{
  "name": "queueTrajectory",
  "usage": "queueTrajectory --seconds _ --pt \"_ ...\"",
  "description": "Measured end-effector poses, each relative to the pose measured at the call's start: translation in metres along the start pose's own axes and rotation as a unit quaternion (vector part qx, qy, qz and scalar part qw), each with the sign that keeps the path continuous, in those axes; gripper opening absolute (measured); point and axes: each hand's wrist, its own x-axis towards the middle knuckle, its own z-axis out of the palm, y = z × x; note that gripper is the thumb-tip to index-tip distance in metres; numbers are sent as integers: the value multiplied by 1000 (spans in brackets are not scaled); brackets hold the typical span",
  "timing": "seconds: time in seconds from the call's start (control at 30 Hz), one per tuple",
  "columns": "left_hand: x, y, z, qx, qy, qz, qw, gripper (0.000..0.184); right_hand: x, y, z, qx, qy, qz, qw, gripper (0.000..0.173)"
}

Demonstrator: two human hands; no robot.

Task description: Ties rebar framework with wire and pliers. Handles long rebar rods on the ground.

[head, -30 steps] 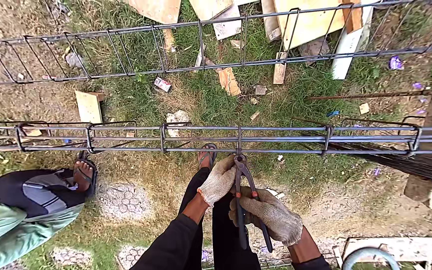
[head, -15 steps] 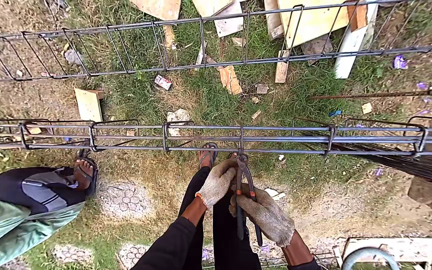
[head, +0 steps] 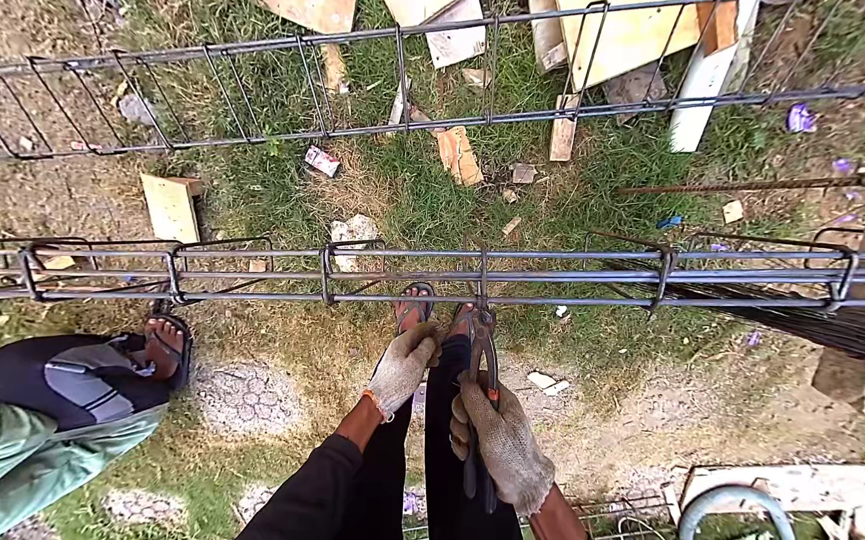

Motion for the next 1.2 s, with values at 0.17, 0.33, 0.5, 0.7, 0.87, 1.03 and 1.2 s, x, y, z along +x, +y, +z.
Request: queueTrajectory --seconds 0.17,0.33,0.5,0.7,0.87,1.03,1.2 --pt "-7 -4 -13 8 17 -13 1000 23 11 9 -2 -59 37 -30 997 25" --pt "-16 -9 -29 20 34 -29 999 26 19 -4 -31 -557 156 -25 815 33" --pt "-25 -16 -45 54 42 -25 997 27 7 1 -55 -531 141 -64 833 40" --pt "-35 -16 -41 48 37 -10 998 33 -20 -23 -54 -429 264 -212 838 52" --pt "-55 14 -27 9 29 -9 1000 30 -25 -81 -78 -403 408 -285 768 61" --pt "-79 62 -7 -177 -28 27 983 31 -16 -139 -126 -497 466 -248 689 61" --pt "-89 89 6 -208 -39 79 974 28 -3 -151 -141 -560 446 -255 650 69"
